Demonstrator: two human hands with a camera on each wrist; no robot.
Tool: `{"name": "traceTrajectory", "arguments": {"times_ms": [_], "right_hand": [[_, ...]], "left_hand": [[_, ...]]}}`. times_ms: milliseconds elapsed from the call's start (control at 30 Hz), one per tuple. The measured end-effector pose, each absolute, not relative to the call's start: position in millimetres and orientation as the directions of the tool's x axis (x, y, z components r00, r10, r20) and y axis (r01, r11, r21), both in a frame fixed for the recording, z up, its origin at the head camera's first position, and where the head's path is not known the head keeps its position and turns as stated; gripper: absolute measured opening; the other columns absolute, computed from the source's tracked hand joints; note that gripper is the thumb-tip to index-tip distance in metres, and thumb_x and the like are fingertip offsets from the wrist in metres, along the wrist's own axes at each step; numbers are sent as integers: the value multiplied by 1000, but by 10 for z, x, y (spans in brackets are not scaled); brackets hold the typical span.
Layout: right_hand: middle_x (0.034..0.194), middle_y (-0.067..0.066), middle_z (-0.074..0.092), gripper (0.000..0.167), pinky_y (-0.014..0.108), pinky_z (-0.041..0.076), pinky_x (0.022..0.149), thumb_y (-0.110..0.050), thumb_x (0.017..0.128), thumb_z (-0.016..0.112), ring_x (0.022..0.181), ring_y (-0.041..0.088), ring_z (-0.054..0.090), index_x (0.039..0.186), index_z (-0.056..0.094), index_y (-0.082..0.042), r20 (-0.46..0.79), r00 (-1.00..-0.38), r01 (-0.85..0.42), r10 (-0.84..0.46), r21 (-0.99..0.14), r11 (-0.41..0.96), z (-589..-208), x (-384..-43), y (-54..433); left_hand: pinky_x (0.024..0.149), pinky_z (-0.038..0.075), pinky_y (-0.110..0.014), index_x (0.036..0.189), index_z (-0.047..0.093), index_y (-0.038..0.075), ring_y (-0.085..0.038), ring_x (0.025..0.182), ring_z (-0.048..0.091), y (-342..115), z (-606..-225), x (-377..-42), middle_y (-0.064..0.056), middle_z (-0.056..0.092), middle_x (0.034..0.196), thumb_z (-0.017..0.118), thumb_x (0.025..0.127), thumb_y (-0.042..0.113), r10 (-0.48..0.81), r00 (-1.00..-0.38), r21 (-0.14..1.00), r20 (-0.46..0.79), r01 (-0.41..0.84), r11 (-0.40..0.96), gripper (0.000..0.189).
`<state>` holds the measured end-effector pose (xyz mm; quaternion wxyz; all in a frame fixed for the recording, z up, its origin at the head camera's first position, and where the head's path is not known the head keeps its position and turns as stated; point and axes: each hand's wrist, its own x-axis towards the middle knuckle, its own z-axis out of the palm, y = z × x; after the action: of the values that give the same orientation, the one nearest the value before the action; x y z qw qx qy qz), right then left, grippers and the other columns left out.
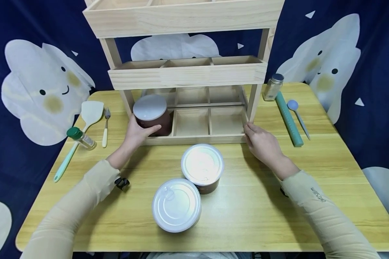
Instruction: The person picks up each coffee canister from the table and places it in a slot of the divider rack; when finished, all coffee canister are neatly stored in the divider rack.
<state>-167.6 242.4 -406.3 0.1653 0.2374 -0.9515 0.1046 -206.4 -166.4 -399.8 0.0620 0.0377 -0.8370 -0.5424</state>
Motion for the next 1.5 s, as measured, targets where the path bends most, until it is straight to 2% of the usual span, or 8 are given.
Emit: {"name": "traceTrajectory", "arguments": {"times_ms": [167, 400, 667, 800, 867, 1033, 1300, 1500], "right_hand": [[128, 29, 62, 36, 58, 55, 83, -4, 90, 65, 109, 46, 64, 124, 62, 6, 355, -837, -484, -416, -127, 866, -4076, -1673, 2415], [129, 29, 61, 36, 58, 56, 80, -4, 90, 64, 107, 46, 65, 125, 62, 6, 354, -833, -494, -424, -133, 859, -4062, -1683, 2409], [128, 29, 61, 32, 59, 54, 78, -4, 90, 64, 106, 47, 65, 120, 62, 5, 364, -836, -484, -412, -134, 865, -4036, -1709, 2460], [128, 29, 61, 33, 59, 54, 79, -3, 89, 64, 106, 47, 64, 121, 62, 5, 367, -839, -479, -403, -145, 866, -4063, -1694, 2484], [128, 29, 62, 33, 59, 54, 78, -3, 89, 65, 105, 47, 65, 121, 63, 5, 369, -838, -480, -402, -148, 865, -4078, -1685, 2491], [127, 29, 62, 32, 59, 54, 77, -3, 90, 64, 104, 47, 65, 121, 63, 5, 367, -837, -482, -406, -145, 864, -4093, -1682, 2485], [128, 29, 62, 31, 59, 55, 76, -4, 91, 63, 105, 47, 65, 120, 63, 5, 370, -831, -491, -416, -133, 861, -4098, -1692, 2460], [127, 29, 62, 30, 59, 55, 77, -3, 91, 63, 105, 47, 65, 119, 63, 5, 375, -827, -496, -418, -137, 857, -4084, -1690, 2440]], "left_hand": [[122, 28, -40, 153, 21, 6, -27, 145, 34, -1669, -3955, -1926, -16, 36, 154, 85, 75, 16, -127, -991, 942, 47, 2, 335, 101], [127, 15, -38, 158, -5, 9, -27, 153, 16, -1721, -3884, -1421, -16, 12, 165, 81, 80, 13, -36, -998, 958, -54, -62, 281, 116], [124, 15, -50, 158, -4, 9, -34, 153, 13, -1817, -3710, -776, -18, 10, 165, 82, 78, 16, 363, -919, 922, -154, -1, 388, 118], [123, 15, -43, 158, -3, 8, -31, 154, 11, -1881, -3785, -583, -18, 7, 166, 85, 74, 15, 530, -834, 934, -155, 51, 354, 122], [123, 18, -30, 158, -1, 7, -32, 154, 10, -1881, -3857, -502, -18, 6, 166, 87, 72, 15, 567, -811, 947, -145, 52, 316, 123], [115, 18, -6, 158, 4, 4, -33, 153, 11, -1817, -4016, -339, -20, 7, 165, 89, 67, 14, 606, -791, 969, -86, 76, 237, 125], [117, 16, -8, 159, 11, 12, -27, 153, 16, -1673, -4096, -164, -14, 16, 165, 92, 61, 11, 591, -805, 953, -44, 144, 267, 127], [117, 18, -8, 159, 11, 14, -9, 151, 19, -1575, -4100, -64, -12, 18, 165, 93, 62, 19, 579, -815, 976, -11, 118, 185, 126]]}}
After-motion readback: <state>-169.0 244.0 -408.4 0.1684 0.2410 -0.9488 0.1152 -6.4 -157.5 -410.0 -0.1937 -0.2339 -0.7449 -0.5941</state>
